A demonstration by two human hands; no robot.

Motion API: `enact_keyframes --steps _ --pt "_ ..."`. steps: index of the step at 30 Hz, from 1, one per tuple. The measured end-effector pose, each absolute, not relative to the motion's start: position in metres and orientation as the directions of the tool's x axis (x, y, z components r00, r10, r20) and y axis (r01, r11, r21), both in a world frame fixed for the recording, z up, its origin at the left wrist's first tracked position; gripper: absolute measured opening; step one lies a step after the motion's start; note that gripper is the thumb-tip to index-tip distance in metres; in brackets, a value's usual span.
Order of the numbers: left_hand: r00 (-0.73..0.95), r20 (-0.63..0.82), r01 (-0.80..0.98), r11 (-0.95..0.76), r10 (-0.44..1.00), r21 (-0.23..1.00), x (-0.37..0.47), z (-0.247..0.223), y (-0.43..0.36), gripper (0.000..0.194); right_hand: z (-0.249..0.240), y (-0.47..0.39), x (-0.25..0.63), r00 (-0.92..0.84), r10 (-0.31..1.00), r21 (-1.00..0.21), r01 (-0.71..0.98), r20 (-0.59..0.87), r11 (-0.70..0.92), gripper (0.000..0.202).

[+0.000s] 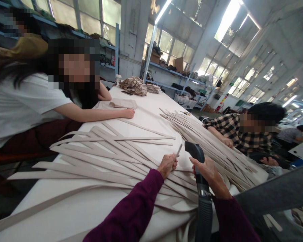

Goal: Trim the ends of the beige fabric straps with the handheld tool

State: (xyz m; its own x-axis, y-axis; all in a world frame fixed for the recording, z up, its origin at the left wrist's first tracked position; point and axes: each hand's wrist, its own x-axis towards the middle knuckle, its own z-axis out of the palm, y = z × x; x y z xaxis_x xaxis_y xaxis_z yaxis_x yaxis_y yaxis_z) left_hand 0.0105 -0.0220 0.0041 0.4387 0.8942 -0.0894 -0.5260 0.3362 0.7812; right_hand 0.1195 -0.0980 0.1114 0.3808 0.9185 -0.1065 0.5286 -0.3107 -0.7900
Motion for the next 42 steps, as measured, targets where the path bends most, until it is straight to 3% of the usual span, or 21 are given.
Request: enact_keyframes --steps 6,12,20,28,35,42 --pt "0.45 -0.093 -0.564 0.363 0.888 0.742 0.01 -0.002 -0.017 0.021 0.118 -0.132 0.126 0.36 0.917 -0.786 0.511 -0.171 -0.348 0.029" --pt "0.444 -0.054 -0.588 0.337 0.894 0.735 0.012 -0.003 -0.018 0.016 0.11 -0.15 0.123 0.328 0.916 -0.782 0.498 -0.231 -0.375 0.035" --pt "0.601 0.057 -0.579 0.385 0.797 0.719 0.007 0.007 -0.025 0.04 0.1 -0.128 0.115 0.295 0.934 -0.792 0.51 -0.204 -0.334 0.033" --pt "0.607 0.068 -0.589 0.391 0.792 0.707 0.006 0.004 -0.024 0.049 0.098 -0.128 0.123 0.315 0.932 -0.79 0.518 -0.181 -0.329 0.035" --pt "0.663 0.108 -0.535 0.368 0.741 0.761 0.005 0.006 -0.029 0.034 0.095 -0.12 0.135 0.383 0.909 -0.792 0.498 -0.166 -0.354 0.033" --pt "0.639 0.038 -0.475 0.355 0.769 0.805 0.005 0.009 -0.027 0.027 0.107 -0.14 0.146 0.422 0.885 -0.797 0.458 -0.195 -0.394 0.035"
